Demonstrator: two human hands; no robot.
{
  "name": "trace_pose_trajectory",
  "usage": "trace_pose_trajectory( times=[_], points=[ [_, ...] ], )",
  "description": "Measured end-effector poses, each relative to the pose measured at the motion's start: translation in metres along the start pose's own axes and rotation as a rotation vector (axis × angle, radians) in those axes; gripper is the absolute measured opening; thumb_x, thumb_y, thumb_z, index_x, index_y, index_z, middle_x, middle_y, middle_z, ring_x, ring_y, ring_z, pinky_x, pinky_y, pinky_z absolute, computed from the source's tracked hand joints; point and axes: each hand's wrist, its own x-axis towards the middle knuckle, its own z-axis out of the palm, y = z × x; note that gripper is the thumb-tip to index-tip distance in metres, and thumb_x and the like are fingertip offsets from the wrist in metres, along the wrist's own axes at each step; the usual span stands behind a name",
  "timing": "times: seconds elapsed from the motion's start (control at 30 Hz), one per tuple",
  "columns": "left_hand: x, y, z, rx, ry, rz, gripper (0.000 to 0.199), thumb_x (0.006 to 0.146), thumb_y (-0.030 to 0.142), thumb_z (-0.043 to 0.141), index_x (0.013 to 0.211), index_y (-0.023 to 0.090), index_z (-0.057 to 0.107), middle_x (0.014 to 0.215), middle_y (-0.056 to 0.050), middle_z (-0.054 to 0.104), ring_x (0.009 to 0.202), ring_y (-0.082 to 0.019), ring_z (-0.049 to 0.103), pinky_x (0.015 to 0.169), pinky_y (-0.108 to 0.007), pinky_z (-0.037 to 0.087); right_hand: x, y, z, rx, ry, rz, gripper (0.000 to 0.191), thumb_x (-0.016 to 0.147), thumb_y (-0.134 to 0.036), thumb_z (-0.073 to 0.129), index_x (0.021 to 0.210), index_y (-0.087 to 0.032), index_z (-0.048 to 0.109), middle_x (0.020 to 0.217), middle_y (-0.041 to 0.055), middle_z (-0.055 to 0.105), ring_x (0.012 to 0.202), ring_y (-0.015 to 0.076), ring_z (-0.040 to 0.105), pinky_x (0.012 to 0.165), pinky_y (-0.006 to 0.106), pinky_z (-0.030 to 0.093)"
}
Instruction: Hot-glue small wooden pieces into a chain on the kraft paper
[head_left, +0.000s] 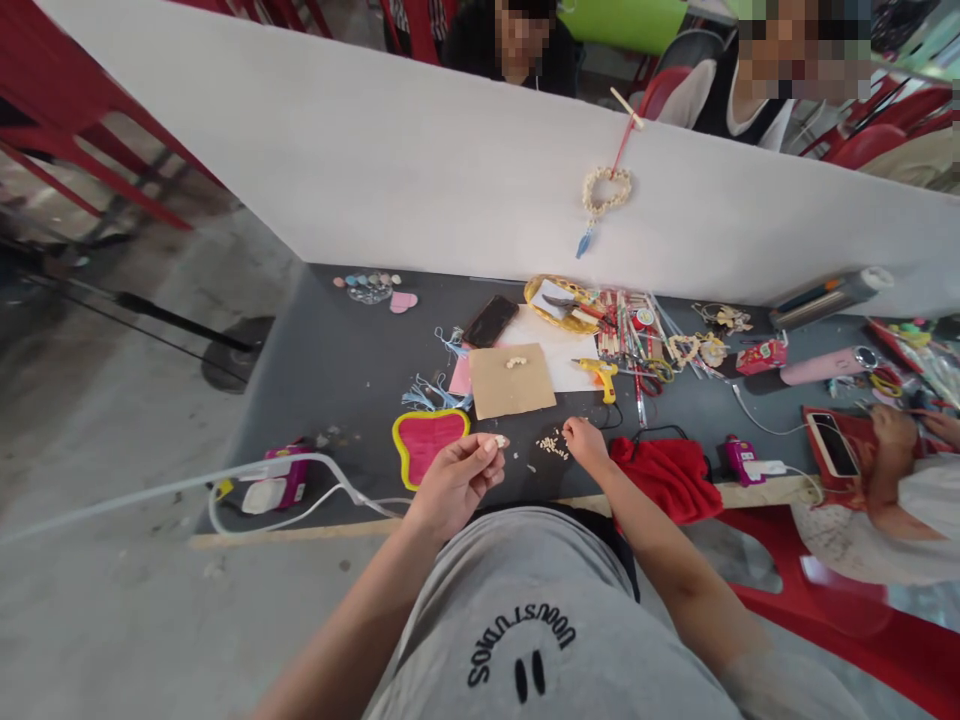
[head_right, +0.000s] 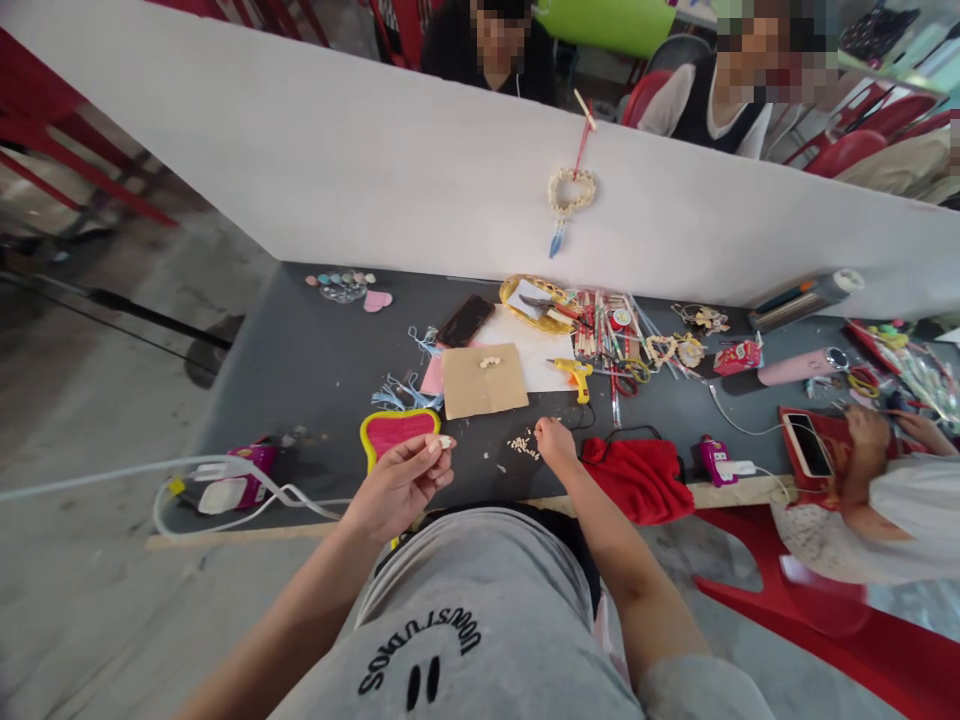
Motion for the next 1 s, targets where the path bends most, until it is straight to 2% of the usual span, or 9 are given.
trace_pose_trajectory(
  times=[0.1, 0.17, 0.27, 0.37, 0.4, 0.47, 0.53, 0.63, 1.0],
  points=[
    [0.0, -0.001, 0.001, -0.018, 0.0, -0.006, 0.022, 0.07, 0.025, 0.08, 0.065, 0.011, 0.064, 0.067, -0.002, 0.057, 0.052, -0.004, 0.04, 0.051, -0.018, 0.035, 0.001, -0.01, -0.005, 0.062, 0.041, -0.014, 0.031, 0.093, -0.033, 0.057, 0.12, -0.017, 0.056, 0.121, 0.0085, 0.059, 0.101, 0.0203, 0.062, 0.085, 0.041, 0.054],
    [-0.002, 0.0, 0.003, -0.041, -0.012, -0.015, 0.022, 0.07, 0.025, 0.08, 0.065, 0.011, 0.065, 0.068, -0.002, 0.057, 0.052, -0.004, 0.04, 0.05, -0.018, 0.035, -0.003, -0.025, -0.012, 0.128, 0.096, -0.054, 0.027, 0.094, -0.032, 0.056, 0.115, -0.016, 0.058, 0.115, 0.0078, 0.062, 0.097, 0.0191, 0.063, 0.084, 0.039, 0.054],
    [-0.006, 0.002, 0.008, -0.082, -0.037, -0.038, 0.021, 0.069, 0.025, 0.082, 0.068, 0.01, 0.066, 0.064, -0.001, 0.055, 0.051, -0.004, 0.039, 0.049, -0.018, 0.034, -0.022, -0.062, -0.029, 0.258, 0.2, -0.145, 0.021, 0.096, -0.03, 0.047, 0.095, -0.015, 0.063, 0.091, 0.0066, 0.067, 0.087, 0.0172, 0.065, 0.081, 0.032, 0.054],
    [-0.011, 0.006, 0.014, -0.106, -0.046, -0.045, 0.022, 0.067, 0.026, 0.083, 0.069, 0.01, 0.068, 0.062, 0.0, 0.056, 0.05, -0.004, 0.039, 0.049, -0.017, 0.034, -0.056, -0.11, -0.058, 0.371, 0.257, -0.259, 0.019, 0.096, -0.03, 0.047, 0.094, -0.018, 0.061, 0.09, 0.0053, 0.066, 0.08, 0.015, 0.064, 0.072, 0.027, 0.054],
    [-0.013, 0.007, 0.017, -0.105, -0.045, -0.049, 0.022, 0.067, 0.026, 0.083, 0.07, 0.01, 0.069, 0.061, 0.0, 0.056, 0.05, -0.004, 0.04, 0.049, -0.017, 0.035, -0.067, -0.125, -0.069, 0.416, 0.277, -0.329, 0.015, 0.094, -0.03, 0.05, 0.09, -0.019, 0.061, 0.089, 0.0039, 0.066, 0.079, 0.0143, 0.063, 0.071, 0.026, 0.053],
    [-0.017, 0.009, 0.021, -0.097, -0.037, -0.058, 0.023, 0.066, 0.027, 0.083, 0.073, 0.01, 0.07, 0.06, -0.001, 0.057, 0.051, -0.005, 0.044, 0.05, -0.017, 0.038, -0.086, -0.151, -0.091, 0.581, 0.337, -0.6, 0.006, 0.09, -0.023, 0.059, 0.085, -0.021, 0.062, 0.084, 0.0031, 0.065, 0.078, 0.0149, 0.062, 0.072, 0.028, 0.052],
    [-0.02, 0.011, 0.024, -0.097, -0.035, -0.059, 0.024, 0.065, 0.028, 0.084, 0.074, 0.01, 0.071, 0.059, -0.001, 0.059, 0.053, -0.006, 0.048, 0.051, -0.017, 0.04, -0.096, -0.17, -0.107, 0.633, 0.373, -0.757, 0.005, 0.088, -0.017, 0.061, 0.086, -0.022, 0.063, 0.082, 0.0023, 0.065, 0.078, 0.0148, 0.062, 0.072, 0.028, 0.051],
    [-0.023, 0.012, 0.028, -0.102, -0.039, -0.044, 0.023, 0.064, 0.027, 0.085, 0.074, 0.011, 0.072, 0.059, -0.001, 0.06, 0.053, -0.007, 0.052, 0.052, -0.017, 0.042, -0.098, -0.181, -0.116, 0.62, 0.402, -0.809, 0.006, 0.088, -0.018, 0.062, 0.087, -0.023, 0.064, 0.08, 0.003, 0.065, 0.077, 0.0162, 0.061, 0.07, 0.031, 0.052],
    [-0.028, 0.01, 0.032, -0.065, -0.047, 0.004, 0.023, 0.063, 0.027, 0.086, 0.07, 0.012, 0.071, 0.058, 0.0, 0.061, 0.054, -0.007, 0.051, 0.053, -0.018, 0.04, -0.097, -0.182, -0.114, 0.589, 0.435, -0.813, 0.006, 0.087, -0.019, 0.064, 0.087, -0.024, 0.066, 0.08, 0.0035, 0.065, 0.076, 0.0171, 0.061, 0.068, 0.032, 0.052]
  ],
)
